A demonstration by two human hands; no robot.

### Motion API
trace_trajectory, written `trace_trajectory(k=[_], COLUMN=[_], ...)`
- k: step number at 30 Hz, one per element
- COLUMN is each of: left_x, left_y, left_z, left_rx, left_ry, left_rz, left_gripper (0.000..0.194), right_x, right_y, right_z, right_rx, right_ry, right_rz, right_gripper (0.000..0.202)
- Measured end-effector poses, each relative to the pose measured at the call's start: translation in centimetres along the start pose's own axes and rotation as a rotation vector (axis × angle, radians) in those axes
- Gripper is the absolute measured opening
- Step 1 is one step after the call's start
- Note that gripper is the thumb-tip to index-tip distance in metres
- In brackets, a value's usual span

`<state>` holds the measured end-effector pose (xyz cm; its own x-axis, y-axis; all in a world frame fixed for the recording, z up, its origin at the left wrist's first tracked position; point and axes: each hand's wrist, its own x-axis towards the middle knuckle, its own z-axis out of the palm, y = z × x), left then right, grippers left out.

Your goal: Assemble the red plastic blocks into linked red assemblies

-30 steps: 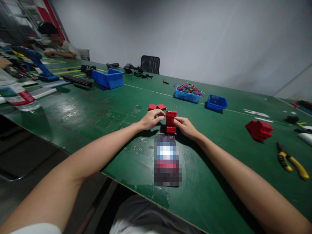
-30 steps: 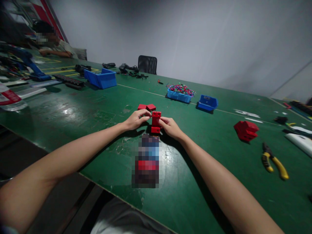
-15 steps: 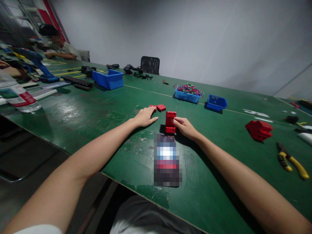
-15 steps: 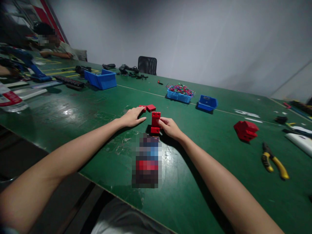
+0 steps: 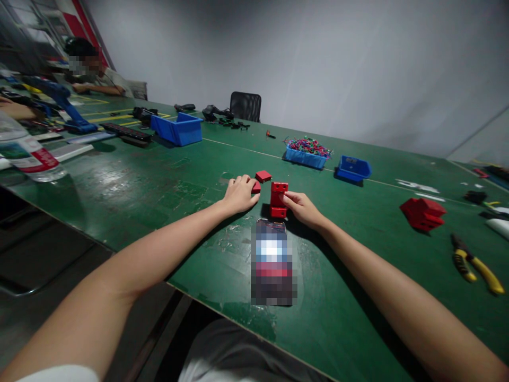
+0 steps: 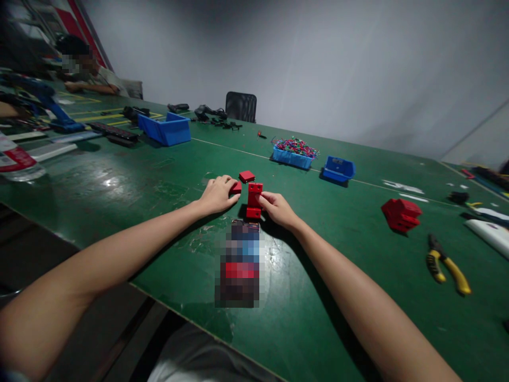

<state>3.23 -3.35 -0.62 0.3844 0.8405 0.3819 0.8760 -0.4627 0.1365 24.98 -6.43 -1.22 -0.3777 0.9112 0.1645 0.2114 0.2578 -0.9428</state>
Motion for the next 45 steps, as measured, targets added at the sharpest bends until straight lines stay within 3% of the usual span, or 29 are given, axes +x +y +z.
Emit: trace_trajectory(k=[5,10,16,25,34,45], left_x=[0.5,0.4,0.0,0.1,0.0,0.3], left_y=[-0.9,-0.6,0.4,0.5,0.7,-0.5], left_z=[0.7,0.6,0.3,0.3,0.1,0.2], left_rx=[-0.083,-0.251,-0.299,-0.309,-0.332,-0.463], left_ry=[-0.069,-0.037,0.028,0.054,0.050,-0.020], left_rz=[-0.003,0.154,0.355,0.365,0.390,0.483], left_gripper=[0.042,0.045,0.050,0.058,0.057,0.067], right_x=[0.0,0.0,0.1,-0.1,-0.2,0.1], right_y=[0.0,-0.2,-0.1,-0.9,-0.8,0.0], right_z=[-0.1,-0.2,-0.6,-0.5,-0.4,-0.4], right_rx=[-0.007,-0.058,-0.217,-0.030,0.051,-0.055], right_ry=[-0.003,-0.026,0.044,-0.086,-0.070,-0.032], right_rz=[0.002,-0.010,-0.161,-0.051,-0.010,-0.035], right_gripper=[0.049,0.050,0.045,0.047,0.046,0.049])
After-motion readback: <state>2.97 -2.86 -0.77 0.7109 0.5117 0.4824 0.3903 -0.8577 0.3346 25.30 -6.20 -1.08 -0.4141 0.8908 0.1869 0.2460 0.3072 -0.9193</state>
